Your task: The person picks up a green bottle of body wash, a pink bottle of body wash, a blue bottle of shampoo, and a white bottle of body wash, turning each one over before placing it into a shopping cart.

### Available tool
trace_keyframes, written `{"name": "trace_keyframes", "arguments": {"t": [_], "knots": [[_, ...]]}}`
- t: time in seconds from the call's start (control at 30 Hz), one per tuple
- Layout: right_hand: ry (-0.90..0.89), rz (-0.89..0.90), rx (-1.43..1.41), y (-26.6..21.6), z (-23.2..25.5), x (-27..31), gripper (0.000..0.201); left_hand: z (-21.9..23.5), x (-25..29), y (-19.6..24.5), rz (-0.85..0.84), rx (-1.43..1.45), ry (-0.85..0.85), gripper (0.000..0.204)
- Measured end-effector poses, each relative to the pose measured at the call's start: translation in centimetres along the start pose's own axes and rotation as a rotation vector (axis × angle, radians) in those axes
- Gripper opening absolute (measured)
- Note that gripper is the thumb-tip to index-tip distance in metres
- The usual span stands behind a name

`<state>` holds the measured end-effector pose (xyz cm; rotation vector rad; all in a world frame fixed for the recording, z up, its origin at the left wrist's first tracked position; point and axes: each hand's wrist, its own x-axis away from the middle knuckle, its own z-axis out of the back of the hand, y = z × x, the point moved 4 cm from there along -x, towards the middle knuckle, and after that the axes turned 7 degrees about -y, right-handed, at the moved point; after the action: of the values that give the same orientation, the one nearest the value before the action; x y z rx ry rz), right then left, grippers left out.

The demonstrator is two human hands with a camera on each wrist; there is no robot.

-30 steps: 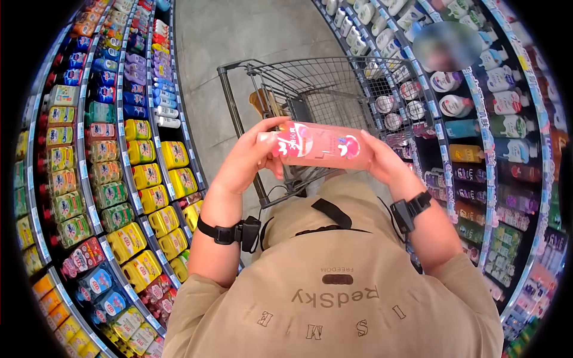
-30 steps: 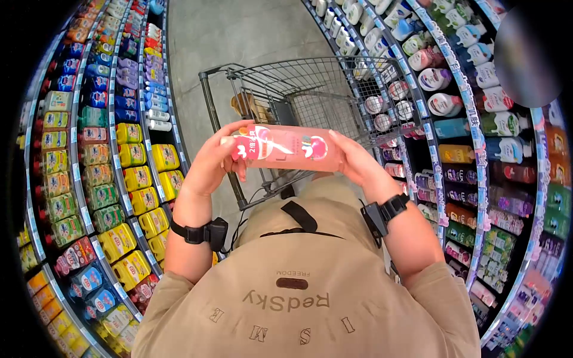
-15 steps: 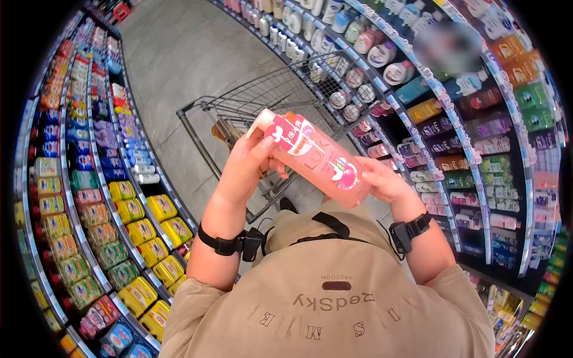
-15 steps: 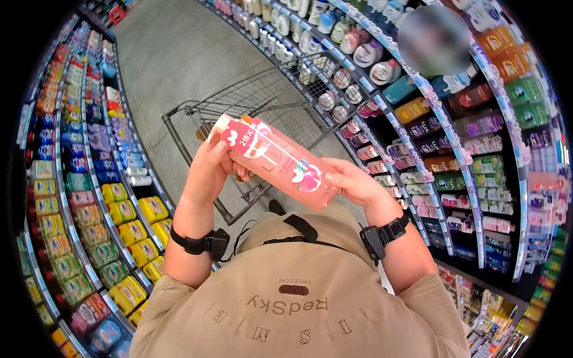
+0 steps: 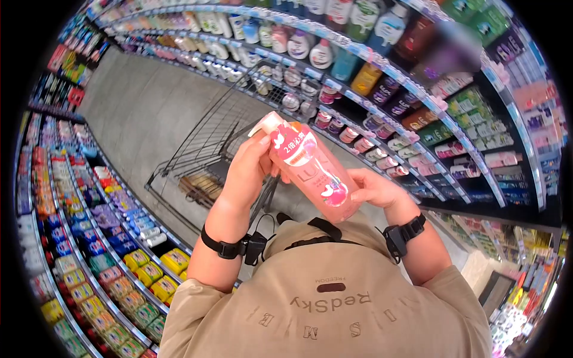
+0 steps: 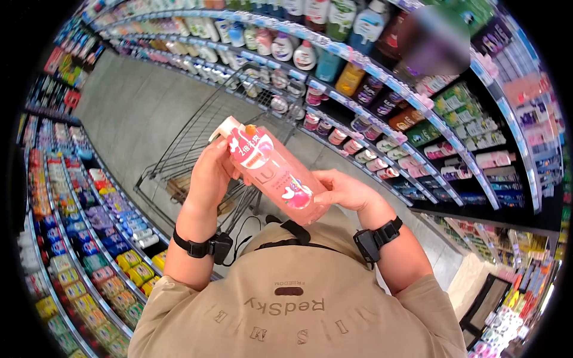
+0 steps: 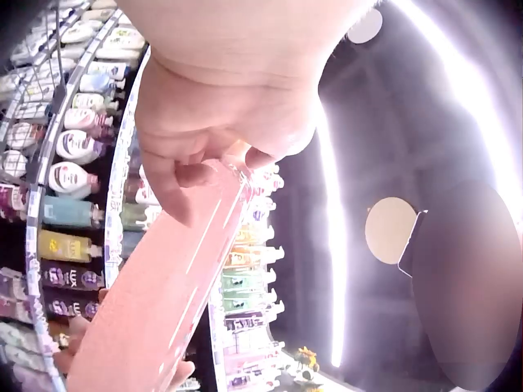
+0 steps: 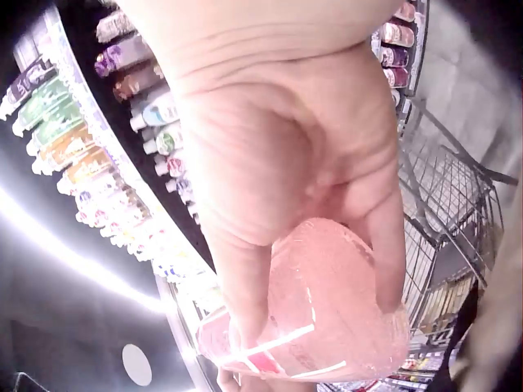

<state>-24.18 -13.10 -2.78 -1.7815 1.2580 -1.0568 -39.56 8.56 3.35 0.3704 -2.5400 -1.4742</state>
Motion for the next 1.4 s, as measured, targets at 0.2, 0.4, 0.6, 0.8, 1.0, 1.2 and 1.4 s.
{"name": "trace_keyframes", "arguments": {"t": [0.2, 0.4, 0.6, 0.8, 1.0, 1.2, 1.4], "knots": [[0.085, 0.078, -0.095, -0.5, 5.9, 5.4, 0.078, -6.1, -7.7, -1.9, 0.091, -0.055, -0.101, 0.049], [0.133, 0.154, -0.148, -2.2, 11.4, 10.1, 0.081, -12.4, -14.1, -4.2, -0.017, -0.186, -0.319, 0.067], [0.246, 0.167, -0.021, -5.3, 16.5, 13.6, 0.079, -17.7, -20.0, -5.7, 0.042, -0.438, -0.391, 0.072], [0.282, 0.251, 0.012, -7.9, 19.4, 14.4, 0.076, -20.0, -24.3, -7.0, 0.054, -0.404, -0.243, 0.062], [0.317, 0.295, -0.046, -7.9, 22.0, 14.1, 0.077, -21.3, -26.7, -7.3, 0.091, -0.573, -0.225, 0.068], [0.383, 0.346, 0.056, -9.0, 23.9, 13.4, 0.075, -22.2, -28.3, -6.5, -0.007, -0.656, -0.259, 0.061], [0.420, 0.464, 0.151, -11.0, 25.1, 12.6, 0.082, -20.5, -31.7, -5.4, -0.193, -0.906, -0.293, 0.062]]}}
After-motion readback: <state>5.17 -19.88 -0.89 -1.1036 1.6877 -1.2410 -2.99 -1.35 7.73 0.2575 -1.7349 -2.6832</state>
